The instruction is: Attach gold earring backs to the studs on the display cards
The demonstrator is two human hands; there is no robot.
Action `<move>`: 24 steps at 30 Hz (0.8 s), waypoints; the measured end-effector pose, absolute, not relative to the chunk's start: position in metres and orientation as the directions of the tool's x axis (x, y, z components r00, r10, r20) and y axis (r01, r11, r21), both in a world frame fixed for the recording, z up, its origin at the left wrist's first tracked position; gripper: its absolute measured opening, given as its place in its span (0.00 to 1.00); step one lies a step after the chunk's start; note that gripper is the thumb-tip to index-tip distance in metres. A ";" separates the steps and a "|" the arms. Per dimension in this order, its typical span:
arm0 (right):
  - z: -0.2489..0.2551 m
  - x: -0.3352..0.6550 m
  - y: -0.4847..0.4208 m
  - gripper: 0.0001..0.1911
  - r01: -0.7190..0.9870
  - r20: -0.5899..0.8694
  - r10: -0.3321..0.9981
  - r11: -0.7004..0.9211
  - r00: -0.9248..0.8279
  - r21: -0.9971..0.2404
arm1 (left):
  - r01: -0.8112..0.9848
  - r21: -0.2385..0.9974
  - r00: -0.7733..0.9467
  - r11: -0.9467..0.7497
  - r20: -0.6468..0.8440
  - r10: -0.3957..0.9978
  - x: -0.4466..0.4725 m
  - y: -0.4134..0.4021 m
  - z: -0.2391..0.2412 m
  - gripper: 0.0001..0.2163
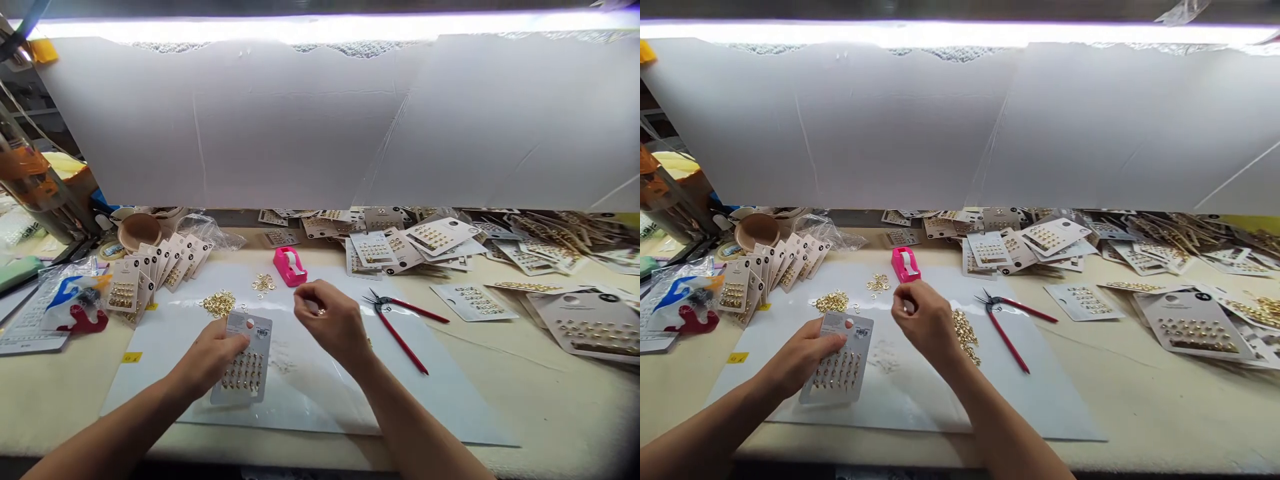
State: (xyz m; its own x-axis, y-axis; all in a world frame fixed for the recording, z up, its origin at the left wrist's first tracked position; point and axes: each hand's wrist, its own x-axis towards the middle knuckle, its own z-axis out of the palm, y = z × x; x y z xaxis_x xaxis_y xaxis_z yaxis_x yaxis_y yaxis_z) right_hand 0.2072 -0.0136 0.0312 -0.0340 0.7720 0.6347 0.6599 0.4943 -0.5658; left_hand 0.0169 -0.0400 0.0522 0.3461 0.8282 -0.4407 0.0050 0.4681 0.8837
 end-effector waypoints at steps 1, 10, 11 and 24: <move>0.036 0.211 -0.015 0.05 0.648 0.594 0.804 0.441 0.023 -0.621 | -0.019 0.874 0.336 0.486 -0.452 0.826 0.014 -0.040 0.053 0.06; 0.051 0.237 -0.084 0.07 0.664 0.253 0.925 0.379 -0.283 -0.644 | -0.184 0.842 0.036 0.508 -0.510 0.859 -0.032 -0.033 0.076 0.13; 0.049 0.239 -0.088 0.07 0.666 0.233 0.928 0.371 -0.290 -0.647 | -0.202 0.829 0.019 0.522 -0.529 0.848 -0.033 -0.035 0.077 0.12; 0.035 0.186 -0.072 0.10 0.570 0.372 0.876 0.482 -0.307 -0.665 | -0.256 0.780 0.289 0.571 -0.502 0.815 0.025 -0.076 0.043 0.16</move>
